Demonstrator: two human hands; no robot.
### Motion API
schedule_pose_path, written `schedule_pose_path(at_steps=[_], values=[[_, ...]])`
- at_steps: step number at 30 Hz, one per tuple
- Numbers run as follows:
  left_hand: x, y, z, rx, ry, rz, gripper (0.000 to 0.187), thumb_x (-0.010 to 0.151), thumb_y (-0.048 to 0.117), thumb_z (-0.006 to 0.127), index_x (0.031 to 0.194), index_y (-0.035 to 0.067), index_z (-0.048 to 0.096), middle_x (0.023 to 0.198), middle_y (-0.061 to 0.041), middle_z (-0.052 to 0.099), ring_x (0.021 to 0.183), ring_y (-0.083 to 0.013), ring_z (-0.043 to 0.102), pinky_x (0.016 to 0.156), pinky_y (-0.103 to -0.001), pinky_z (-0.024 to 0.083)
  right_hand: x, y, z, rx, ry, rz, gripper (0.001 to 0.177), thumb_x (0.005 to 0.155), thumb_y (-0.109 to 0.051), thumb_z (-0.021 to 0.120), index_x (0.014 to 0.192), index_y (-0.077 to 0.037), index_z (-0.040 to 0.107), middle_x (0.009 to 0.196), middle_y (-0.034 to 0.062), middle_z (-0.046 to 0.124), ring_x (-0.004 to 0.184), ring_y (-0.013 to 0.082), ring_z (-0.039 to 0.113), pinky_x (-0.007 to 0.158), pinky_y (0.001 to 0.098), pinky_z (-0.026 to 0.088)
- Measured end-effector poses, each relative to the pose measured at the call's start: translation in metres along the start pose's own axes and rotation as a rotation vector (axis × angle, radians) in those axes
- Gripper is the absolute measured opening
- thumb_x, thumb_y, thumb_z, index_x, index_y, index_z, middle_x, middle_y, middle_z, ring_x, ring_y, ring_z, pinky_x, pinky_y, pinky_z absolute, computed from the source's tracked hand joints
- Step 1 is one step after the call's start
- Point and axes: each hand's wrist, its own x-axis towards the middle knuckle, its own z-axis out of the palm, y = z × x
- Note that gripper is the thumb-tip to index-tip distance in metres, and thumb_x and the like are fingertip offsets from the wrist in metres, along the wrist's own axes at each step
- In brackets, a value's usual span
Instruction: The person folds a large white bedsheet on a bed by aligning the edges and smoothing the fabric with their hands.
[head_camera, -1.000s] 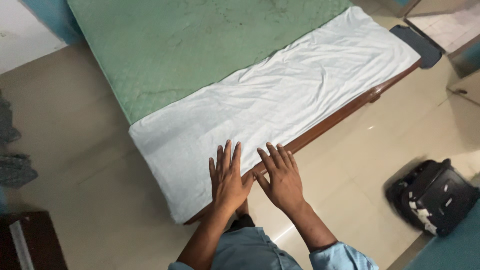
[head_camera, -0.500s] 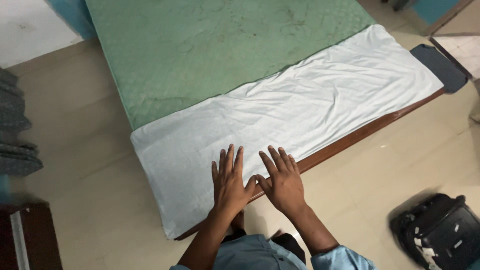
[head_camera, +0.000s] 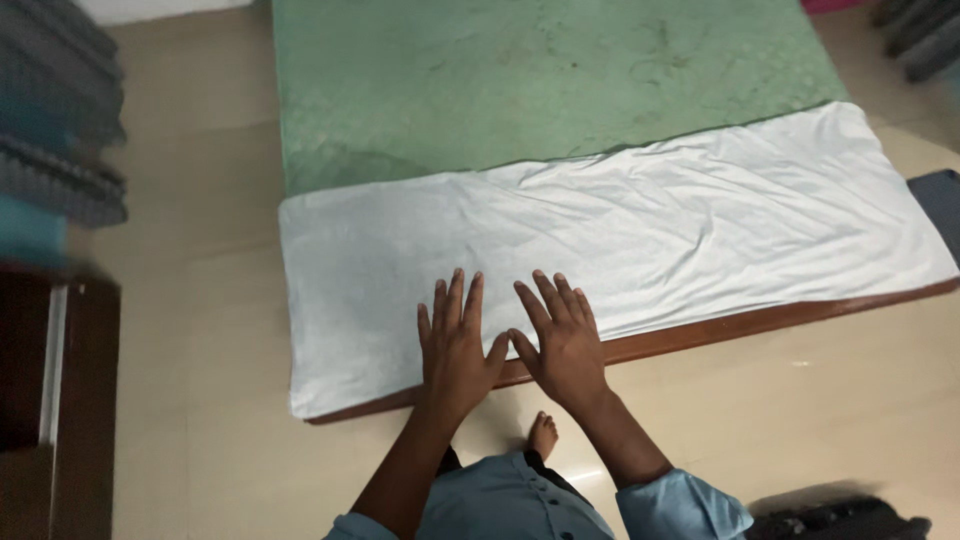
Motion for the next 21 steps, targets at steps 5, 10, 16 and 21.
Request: schedule_pose_path(at_steps=[5, 10, 16, 21], values=[[0.001, 0.022, 0.02, 0.013, 0.064, -0.108, 0.089, 0.084, 0.031, 0.077, 0.158, 0.01, 0.032, 0.165, -0.021, 0.026, 0.153, -0.0446, 0.021, 0.118, -0.068, 0.014, -0.002, 0.041, -0.008, 0.005, -0.048, -0.053, 0.063, 0.092, -0.035, 0.069, 0.148, -0.012, 0.052, 0.154, 0.0209, 0.048, 0.143, 0.0454, 0.043, 0.115, 0.0593, 0.033], [-0.012, 0.037, 0.041, 0.032, 0.095, -0.216, 0.09, 0.083, 0.031, 0.077, 0.158, 0.012, 0.032, 0.165, -0.021, 0.027, 0.153, -0.0435, 0.021, 0.118, -0.066, 0.015, -0.006, 0.07, -0.007, 0.024, -0.088, -0.125, 0.062, 0.094, -0.035, 0.069, 0.149, -0.012, 0.051, 0.154, 0.0197, 0.049, 0.144, 0.045, 0.042, 0.116, 0.0591, 0.033], [-0.016, 0.042, 0.058, 0.039, 0.083, -0.27, 0.09, 0.083, 0.033, 0.078, 0.158, 0.012, 0.032, 0.164, -0.021, 0.027, 0.153, -0.0427, 0.021, 0.119, -0.066, 0.015, -0.009, 0.073, 0.009, 0.076, -0.138, -0.17, 0.063, 0.092, -0.034, 0.07, 0.148, -0.01, 0.052, 0.153, 0.0206, 0.048, 0.143, 0.0451, 0.042, 0.115, 0.0591, 0.035], [-0.017, 0.038, 0.068, 0.048, 0.08, -0.247, 0.087, 0.086, 0.03, 0.075, 0.158, 0.008, 0.033, 0.164, -0.022, 0.028, 0.154, -0.0426, 0.021, 0.119, -0.066, 0.016, -0.011, 0.069, 0.022, 0.113, -0.151, -0.155, 0.063, 0.091, -0.029, 0.07, 0.148, -0.011, 0.052, 0.154, 0.0193, 0.048, 0.143, 0.0443, 0.043, 0.116, 0.0574, 0.035]])
